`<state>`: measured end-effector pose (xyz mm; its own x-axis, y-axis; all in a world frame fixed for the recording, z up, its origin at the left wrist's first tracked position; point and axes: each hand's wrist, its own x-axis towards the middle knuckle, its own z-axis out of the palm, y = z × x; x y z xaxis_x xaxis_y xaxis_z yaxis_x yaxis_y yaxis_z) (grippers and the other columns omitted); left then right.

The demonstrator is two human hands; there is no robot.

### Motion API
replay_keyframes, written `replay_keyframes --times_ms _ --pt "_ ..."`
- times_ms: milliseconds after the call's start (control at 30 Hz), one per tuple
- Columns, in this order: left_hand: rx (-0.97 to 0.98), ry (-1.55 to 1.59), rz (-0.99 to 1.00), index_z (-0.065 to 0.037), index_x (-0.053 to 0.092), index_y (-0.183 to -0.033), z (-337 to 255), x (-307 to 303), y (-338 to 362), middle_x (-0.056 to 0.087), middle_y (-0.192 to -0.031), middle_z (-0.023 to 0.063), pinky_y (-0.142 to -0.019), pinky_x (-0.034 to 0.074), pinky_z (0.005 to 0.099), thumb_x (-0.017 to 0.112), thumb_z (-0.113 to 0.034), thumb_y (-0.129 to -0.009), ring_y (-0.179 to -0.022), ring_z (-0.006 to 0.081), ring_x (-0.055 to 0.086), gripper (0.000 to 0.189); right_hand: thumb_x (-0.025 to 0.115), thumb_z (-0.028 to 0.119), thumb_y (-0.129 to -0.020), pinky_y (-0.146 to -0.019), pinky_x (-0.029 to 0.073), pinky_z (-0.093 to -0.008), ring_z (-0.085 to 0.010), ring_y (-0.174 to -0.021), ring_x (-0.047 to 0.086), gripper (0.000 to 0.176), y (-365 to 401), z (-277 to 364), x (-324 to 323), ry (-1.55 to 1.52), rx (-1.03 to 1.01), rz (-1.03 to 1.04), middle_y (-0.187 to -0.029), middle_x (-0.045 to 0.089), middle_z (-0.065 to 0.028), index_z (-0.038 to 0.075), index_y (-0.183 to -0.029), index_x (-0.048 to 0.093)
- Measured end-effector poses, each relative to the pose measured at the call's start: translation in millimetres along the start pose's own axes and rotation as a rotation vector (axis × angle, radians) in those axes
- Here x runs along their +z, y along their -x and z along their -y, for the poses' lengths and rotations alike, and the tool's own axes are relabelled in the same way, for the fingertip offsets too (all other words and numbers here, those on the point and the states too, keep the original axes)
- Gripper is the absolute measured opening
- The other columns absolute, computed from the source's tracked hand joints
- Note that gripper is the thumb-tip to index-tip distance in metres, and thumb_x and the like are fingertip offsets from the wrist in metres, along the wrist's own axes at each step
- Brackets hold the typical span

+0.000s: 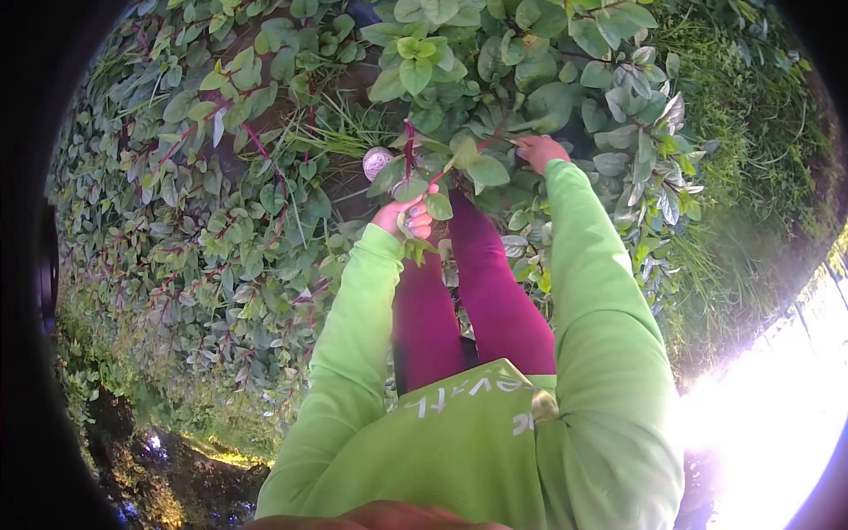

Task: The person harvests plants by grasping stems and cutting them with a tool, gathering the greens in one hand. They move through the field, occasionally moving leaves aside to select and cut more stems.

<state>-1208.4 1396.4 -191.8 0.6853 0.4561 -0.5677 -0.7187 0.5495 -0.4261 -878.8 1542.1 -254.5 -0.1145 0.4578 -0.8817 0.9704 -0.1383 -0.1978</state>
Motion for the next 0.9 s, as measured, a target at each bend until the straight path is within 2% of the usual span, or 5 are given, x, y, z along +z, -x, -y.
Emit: replay_keyframes --times_ms 167,367,600,800,900 --pt "-0.045 -0.028 -0.021 -0.005 0.046 -0.132 19 -14 7 0.039 -0.067 -0.0035 -0.051 0.032 0.0259 0.050 -0.014 -0.093 -0.052 0.0090 0.036 0.040 0.060 0.036 -0.088 -0.092 0.046 -0.0410 -0.0331 -0.106 0.058 0.038 23 -50 -6 0.081 -0.137 -0.082 -0.118 0.062 -0.0133 0.024 -0.124 0.060" --pt "0.108 0.108 -0.001 -0.012 0.039 -0.138 59 -37 59 0.035 -0.063 -0.0023 -0.052 0.033 0.0271 0.047 -0.020 -0.099 -0.053 0.0109 0.036 0.040 0.064 0.029 -0.085 -0.081 0.052 -0.0411 -0.0315 -0.089 0.065 0.037 58 -74 -62 0.256 0.182 0.023 -0.104 0.067 -0.0133 0.015 -0.120 0.062" --pt "0.400 0.290 0.097 -0.017 0.041 -0.136 95 -53 97 0.046 -0.069 0.0008 -0.052 0.039 0.0291 0.047 -0.028 -0.100 -0.056 0.0138 0.043 0.038 0.065 0.036 -0.078 -0.076 0.050 -0.0451 -0.0343 -0.086 0.064 0.029 34 175 -24 0.426 -0.242 0.047 -0.092 0.066 -0.0145 0.016 -0.099 0.066" --pt "0.506 0.491 -0.258 -0.008 0.055 -0.115 109 -70 71 0.053 -0.130 0.0146 -0.102 0.043 0.0484 0.055 -0.033 -0.095 -0.122 0.0304 0.050 0.033 0.068 0.017 -0.076 -0.077 0.054 -0.0418 -0.0301 -0.095 0.063 0.046 -96 371 54 0.314 -0.892 -0.484 -0.124 0.050 -0.0081 0.019 -0.122 0.058" --pt "0.477 0.564 -0.203 -0.004 0.056 -0.092 89 -56 79 0.059 -0.118 0.0151 -0.097 0.045 0.0481 0.054 -0.027 -0.096 -0.113 0.0294 0.055 0.023 0.054 0.027 -0.087 -0.083 0.052 -0.0408 -0.0321 -0.099 0.064 0.030 -150 446 47 0.580 -0.897 -0.396 -0.108 0.065 -0.0195 0.014 -0.110 0.067"
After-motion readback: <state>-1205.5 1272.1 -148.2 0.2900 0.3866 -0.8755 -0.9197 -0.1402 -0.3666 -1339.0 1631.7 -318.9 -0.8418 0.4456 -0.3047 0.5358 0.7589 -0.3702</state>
